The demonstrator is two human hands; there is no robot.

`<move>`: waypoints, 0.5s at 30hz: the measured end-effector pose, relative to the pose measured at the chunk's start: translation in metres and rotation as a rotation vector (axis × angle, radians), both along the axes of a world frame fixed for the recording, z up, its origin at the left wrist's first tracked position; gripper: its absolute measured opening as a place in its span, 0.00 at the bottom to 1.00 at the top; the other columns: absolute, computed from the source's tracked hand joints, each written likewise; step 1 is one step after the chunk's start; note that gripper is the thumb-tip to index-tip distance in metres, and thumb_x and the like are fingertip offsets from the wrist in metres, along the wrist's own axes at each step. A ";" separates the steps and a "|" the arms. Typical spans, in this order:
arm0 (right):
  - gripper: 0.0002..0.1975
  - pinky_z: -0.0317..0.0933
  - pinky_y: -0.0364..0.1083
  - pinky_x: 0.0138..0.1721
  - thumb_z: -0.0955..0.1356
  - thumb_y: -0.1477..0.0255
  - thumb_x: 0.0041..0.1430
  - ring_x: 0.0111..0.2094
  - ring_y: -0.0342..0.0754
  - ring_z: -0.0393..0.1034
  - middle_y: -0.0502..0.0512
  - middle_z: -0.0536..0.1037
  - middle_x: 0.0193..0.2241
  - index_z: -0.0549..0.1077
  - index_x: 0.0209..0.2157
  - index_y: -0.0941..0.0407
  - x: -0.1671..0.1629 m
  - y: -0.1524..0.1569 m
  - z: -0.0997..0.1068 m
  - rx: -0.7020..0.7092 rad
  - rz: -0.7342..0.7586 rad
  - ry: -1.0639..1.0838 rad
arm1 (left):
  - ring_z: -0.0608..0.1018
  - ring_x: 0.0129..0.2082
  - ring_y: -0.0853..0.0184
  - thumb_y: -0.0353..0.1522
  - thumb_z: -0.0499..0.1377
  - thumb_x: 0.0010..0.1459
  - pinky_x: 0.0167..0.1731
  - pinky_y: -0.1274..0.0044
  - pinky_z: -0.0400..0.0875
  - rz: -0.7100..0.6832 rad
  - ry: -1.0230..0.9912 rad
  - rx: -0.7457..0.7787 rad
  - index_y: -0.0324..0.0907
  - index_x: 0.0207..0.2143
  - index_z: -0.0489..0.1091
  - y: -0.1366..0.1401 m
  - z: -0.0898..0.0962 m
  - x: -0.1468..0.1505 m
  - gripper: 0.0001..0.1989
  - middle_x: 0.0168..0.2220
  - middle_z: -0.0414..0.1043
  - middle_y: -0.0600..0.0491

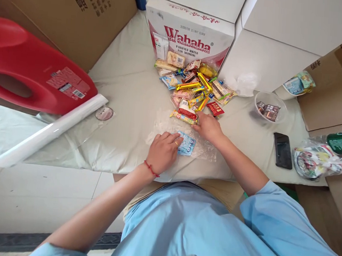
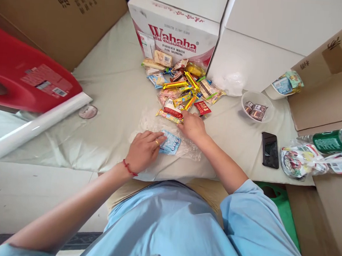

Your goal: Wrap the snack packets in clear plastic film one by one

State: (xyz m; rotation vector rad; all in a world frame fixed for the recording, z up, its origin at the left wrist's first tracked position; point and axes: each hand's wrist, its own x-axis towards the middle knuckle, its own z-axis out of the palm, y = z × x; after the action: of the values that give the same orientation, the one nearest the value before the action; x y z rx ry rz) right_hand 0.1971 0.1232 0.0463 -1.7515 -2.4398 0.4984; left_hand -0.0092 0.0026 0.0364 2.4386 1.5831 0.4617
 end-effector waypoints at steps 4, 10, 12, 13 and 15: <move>0.11 0.64 0.47 0.43 0.67 0.72 0.66 0.39 0.52 0.75 0.55 0.81 0.36 0.79 0.47 0.56 -0.008 -0.006 0.008 -0.125 0.114 0.115 | 0.75 0.49 0.54 0.31 0.48 0.69 0.44 0.61 0.68 0.016 0.062 -0.073 0.47 0.57 0.76 0.001 -0.021 0.010 0.21 0.59 0.76 0.46; 0.24 0.64 0.48 0.45 0.63 0.73 0.71 0.42 0.53 0.70 0.58 0.80 0.39 0.69 0.66 0.52 -0.004 -0.062 0.005 -0.053 0.600 0.028 | 0.78 0.45 0.58 0.28 0.50 0.65 0.47 0.64 0.74 -0.033 -0.123 -0.115 0.46 0.48 0.80 0.003 -0.028 -0.006 0.20 0.47 0.82 0.46; 0.27 0.64 0.48 0.45 0.62 0.75 0.71 0.43 0.53 0.67 0.59 0.79 0.40 0.64 0.70 0.50 0.000 -0.076 -0.004 -0.022 0.629 -0.042 | 0.79 0.48 0.60 0.27 0.49 0.64 0.51 0.65 0.75 -0.025 -0.308 -0.139 0.48 0.47 0.81 0.001 -0.032 -0.021 0.21 0.50 0.82 0.49; 0.28 0.64 0.48 0.45 0.62 0.77 0.71 0.43 0.54 0.66 0.59 0.78 0.41 0.64 0.70 0.48 0.002 -0.081 -0.009 -0.014 0.648 -0.060 | 0.80 0.50 0.61 0.28 0.49 0.64 0.53 0.65 0.75 0.033 -0.404 -0.136 0.48 0.46 0.81 0.000 -0.034 -0.030 0.21 0.51 0.81 0.50; 0.30 0.64 0.48 0.44 0.61 0.79 0.70 0.43 0.54 0.63 0.59 0.76 0.41 0.64 0.70 0.46 0.006 -0.086 -0.016 -0.009 0.687 -0.078 | 0.79 0.53 0.60 0.31 0.47 0.64 0.54 0.63 0.76 0.246 -0.531 -0.086 0.46 0.46 0.80 -0.002 -0.038 -0.050 0.21 0.51 0.81 0.49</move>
State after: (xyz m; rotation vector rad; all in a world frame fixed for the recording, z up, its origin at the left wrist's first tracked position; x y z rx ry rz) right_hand 0.2029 0.0373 0.0300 -0.8972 -3.0609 0.4899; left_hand -0.0592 0.0011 -0.0016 1.8472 1.6132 0.9642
